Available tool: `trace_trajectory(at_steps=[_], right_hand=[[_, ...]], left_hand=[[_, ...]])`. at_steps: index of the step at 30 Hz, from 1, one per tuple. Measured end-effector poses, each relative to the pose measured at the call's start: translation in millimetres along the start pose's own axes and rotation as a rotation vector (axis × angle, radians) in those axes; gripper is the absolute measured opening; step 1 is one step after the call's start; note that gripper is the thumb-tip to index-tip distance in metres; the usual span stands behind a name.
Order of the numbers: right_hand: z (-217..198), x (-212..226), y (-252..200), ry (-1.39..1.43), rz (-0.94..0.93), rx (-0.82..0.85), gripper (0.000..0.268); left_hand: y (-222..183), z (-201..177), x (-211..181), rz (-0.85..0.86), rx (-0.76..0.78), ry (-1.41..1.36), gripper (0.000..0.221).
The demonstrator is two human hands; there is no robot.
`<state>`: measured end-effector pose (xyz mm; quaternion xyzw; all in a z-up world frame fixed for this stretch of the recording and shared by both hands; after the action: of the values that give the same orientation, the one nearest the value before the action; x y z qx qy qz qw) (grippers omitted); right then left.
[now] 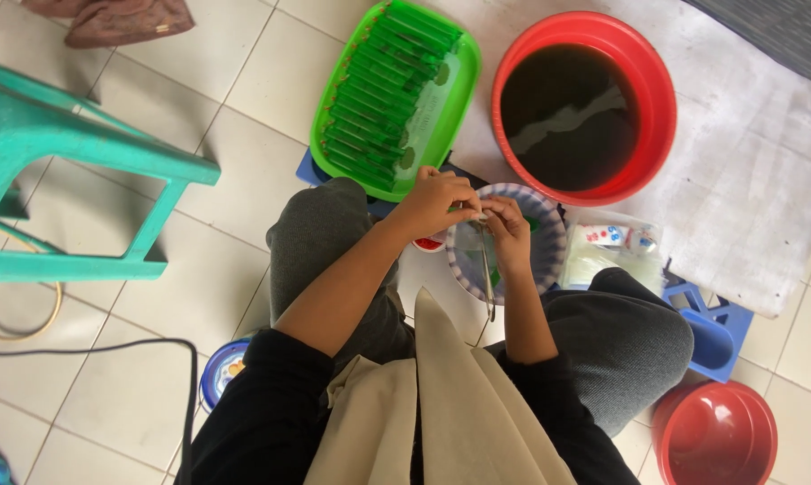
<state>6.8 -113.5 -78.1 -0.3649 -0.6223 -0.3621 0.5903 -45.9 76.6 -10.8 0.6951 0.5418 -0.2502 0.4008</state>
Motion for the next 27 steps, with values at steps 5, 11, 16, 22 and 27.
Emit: trace_trajectory(at_steps=[5, 11, 16, 22, 27], right_hand=[[-9, 44, -28, 0.015, -0.169, -0.083, 0.02], [-21, 62, -43, -0.024, -0.297, -0.202, 0.017], [-32, 67, -46, -0.097, -0.294, -0.341, 0.011], [-44, 65, -40, -0.007, -0.288, -0.516, 0.007], [-53, 60, -27, -0.008, -0.261, -0.698, 0.008]], left_hand=[[14, 15, -24, 0.073, 0.009, -0.023, 0.015], [26, 33, -36, 0.127, 0.002, -0.027, 0.01], [43, 46, -44, 0.197, 0.002, -0.043, 0.007], [59, 49, -39, 0.167, -0.133, -0.269, 0.01], [62, 65, -33, -0.008, -0.103, -0.264, 0.029]])
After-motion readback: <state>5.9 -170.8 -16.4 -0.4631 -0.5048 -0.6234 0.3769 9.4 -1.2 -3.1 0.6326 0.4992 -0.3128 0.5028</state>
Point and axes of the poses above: each hand's wrist, its own y-axis towards the middle knuckle, its own z-axis out of the palm, x = y × z, the point moved 3 cm from there along y, towards the middle knuckle, and after that the axes turned 2 degrees about x, right-handed, at the moved point
